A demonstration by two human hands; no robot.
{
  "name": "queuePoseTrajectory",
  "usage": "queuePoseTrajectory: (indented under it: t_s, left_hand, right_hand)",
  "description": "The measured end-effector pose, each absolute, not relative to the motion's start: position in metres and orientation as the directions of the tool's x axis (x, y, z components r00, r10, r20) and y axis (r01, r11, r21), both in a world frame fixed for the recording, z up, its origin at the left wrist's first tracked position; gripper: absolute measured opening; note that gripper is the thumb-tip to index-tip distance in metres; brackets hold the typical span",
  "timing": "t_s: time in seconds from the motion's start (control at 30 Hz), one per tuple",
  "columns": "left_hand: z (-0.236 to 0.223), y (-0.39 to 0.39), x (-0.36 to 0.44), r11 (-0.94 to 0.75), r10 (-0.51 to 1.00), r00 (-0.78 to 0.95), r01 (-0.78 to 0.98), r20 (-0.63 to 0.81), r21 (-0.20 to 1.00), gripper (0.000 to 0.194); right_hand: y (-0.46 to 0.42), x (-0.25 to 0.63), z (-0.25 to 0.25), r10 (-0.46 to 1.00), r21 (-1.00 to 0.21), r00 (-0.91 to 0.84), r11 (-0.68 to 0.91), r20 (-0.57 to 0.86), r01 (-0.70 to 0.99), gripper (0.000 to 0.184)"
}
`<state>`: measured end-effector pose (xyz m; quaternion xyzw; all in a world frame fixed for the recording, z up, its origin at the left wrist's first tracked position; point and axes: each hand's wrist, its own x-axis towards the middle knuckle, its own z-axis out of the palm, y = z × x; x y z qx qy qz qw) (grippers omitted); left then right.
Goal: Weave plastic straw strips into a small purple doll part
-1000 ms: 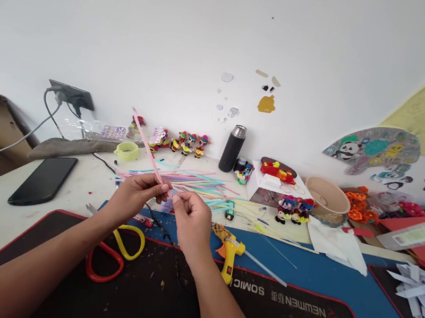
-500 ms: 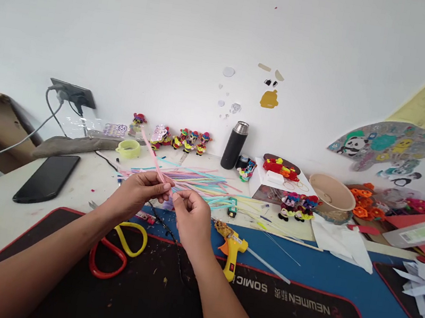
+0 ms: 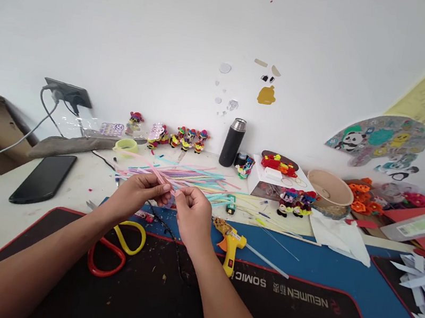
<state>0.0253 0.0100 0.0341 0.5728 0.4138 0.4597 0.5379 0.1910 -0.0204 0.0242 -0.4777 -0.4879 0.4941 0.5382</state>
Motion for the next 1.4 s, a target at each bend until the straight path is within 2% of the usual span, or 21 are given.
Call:
queuePoseTrajectory:
  t_s: [0.13, 0.33, 0.47, 0.57, 0.7, 0.97, 1.2, 1.4]
  left_hand:
    - [0.037, 0.010, 0.022, -0.151, 0.959, 0.250, 0.052, 0.133, 0.987, 0.041]
    - [0.036, 0.010, 0.017, -0.262, 0.956, 0.201, 0.266, 0.212, 0.928, 0.033]
    - [0.034, 0.010, 0.016, -0.256, 0.957, 0.215, 0.299, 0.196, 0.919, 0.031]
    - [0.037, 0.009, 0.017, -0.222, 0.958, 0.233, 0.247, 0.165, 0.943, 0.034]
    - [0.044, 0.008, 0.018, -0.190, 0.962, 0.227, 0.161, 0.151, 0.969, 0.040]
    - [0.039, 0.009, 0.019, -0.180, 0.953, 0.266, 0.113, 0.144, 0.977, 0.033]
    - [0.038, 0.008, 0.021, -0.263, 0.953, 0.185, 0.117, 0.240, 0.958, 0.030]
    - [0.035, 0.009, 0.020, -0.293, 0.942, 0.209, 0.118, 0.265, 0.949, 0.028]
  right_hand:
    - [-0.022, 0.192, 0.024, 0.993, -0.991, 0.032, 0.108, 0.111, 0.082, 0.020]
    - [-0.026, 0.192, 0.026, 0.970, -0.924, -0.032, 0.239, 0.241, 0.299, 0.016]
    - [-0.024, 0.192, 0.023, 0.965, -0.889, -0.086, 0.260, 0.246, 0.376, 0.014]
    - [-0.022, 0.192, 0.021, 0.973, -0.916, -0.086, 0.232, 0.215, 0.329, 0.016]
    - [-0.021, 0.192, 0.021, 0.989, -0.981, -0.075, 0.134, 0.125, 0.143, 0.023]
    - [-0.018, 0.193, 0.024, 1.000, -0.990, -0.024, 0.007, 0.011, -0.138, 0.028]
    - [-0.017, 0.192, 0.024, 1.000, -0.982, -0.024, -0.011, -0.006, -0.186, 0.032]
    - [-0.019, 0.191, 0.024, 0.999, -0.981, -0.042, -0.032, -0.025, -0.191, 0.032]
